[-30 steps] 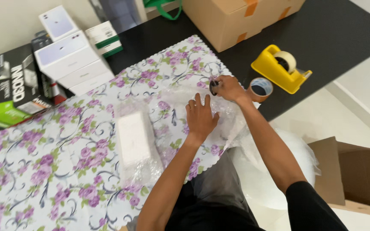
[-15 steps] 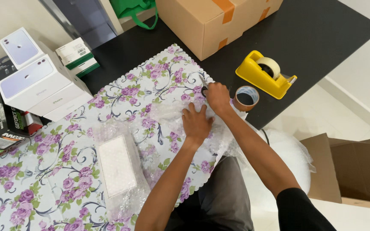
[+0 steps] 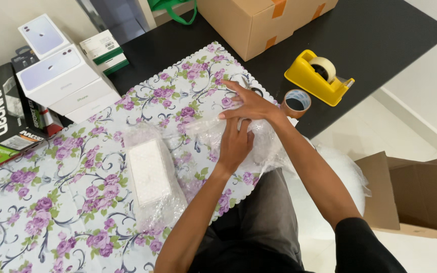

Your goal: The person wraps a smartphone box in bubble wrap and secures it with tape using a tape dispenser and scissors.

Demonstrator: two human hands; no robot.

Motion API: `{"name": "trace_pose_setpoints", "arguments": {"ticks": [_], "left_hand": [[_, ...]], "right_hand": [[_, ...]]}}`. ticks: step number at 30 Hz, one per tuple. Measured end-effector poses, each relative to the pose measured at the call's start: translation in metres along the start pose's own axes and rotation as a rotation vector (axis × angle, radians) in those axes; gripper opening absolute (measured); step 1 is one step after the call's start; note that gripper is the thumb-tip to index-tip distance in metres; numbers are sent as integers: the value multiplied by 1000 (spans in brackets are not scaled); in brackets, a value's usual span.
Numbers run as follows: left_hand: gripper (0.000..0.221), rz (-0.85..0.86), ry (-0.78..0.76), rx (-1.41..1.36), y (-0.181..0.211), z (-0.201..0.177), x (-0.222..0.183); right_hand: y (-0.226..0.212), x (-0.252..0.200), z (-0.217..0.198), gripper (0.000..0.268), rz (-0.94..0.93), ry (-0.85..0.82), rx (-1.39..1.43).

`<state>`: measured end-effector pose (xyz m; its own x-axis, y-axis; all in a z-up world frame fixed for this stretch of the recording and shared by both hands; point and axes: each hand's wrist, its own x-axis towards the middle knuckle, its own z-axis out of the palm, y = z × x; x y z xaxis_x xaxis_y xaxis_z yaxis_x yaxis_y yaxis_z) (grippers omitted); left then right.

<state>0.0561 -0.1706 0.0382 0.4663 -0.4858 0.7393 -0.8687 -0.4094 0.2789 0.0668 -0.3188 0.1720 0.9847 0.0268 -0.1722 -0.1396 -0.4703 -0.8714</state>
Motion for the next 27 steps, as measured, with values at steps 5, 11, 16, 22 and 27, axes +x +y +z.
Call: {"name": "trace_pose_setpoints", "arguments": {"ticks": [5,11,16,22,27], "left_hand": [[24,202,56,-56,-18,12,-24],[40,267,302,-46,4,-34,-12],[65,-267,-92,71,-43,-97,-10],[44,-78,-363,514,-128,-39,-50],[18,-82,-342,530,-148,-7,-52]], "right_hand": [[-39,-27,0,106,38,-232,62],[8,-29,-19,78,-183,-49,27],[20,-40,-11,53,-113,123,-312],[74,16,22,13,-276,352,-430],[25,-4,27,36,-79,300,-435]]}}
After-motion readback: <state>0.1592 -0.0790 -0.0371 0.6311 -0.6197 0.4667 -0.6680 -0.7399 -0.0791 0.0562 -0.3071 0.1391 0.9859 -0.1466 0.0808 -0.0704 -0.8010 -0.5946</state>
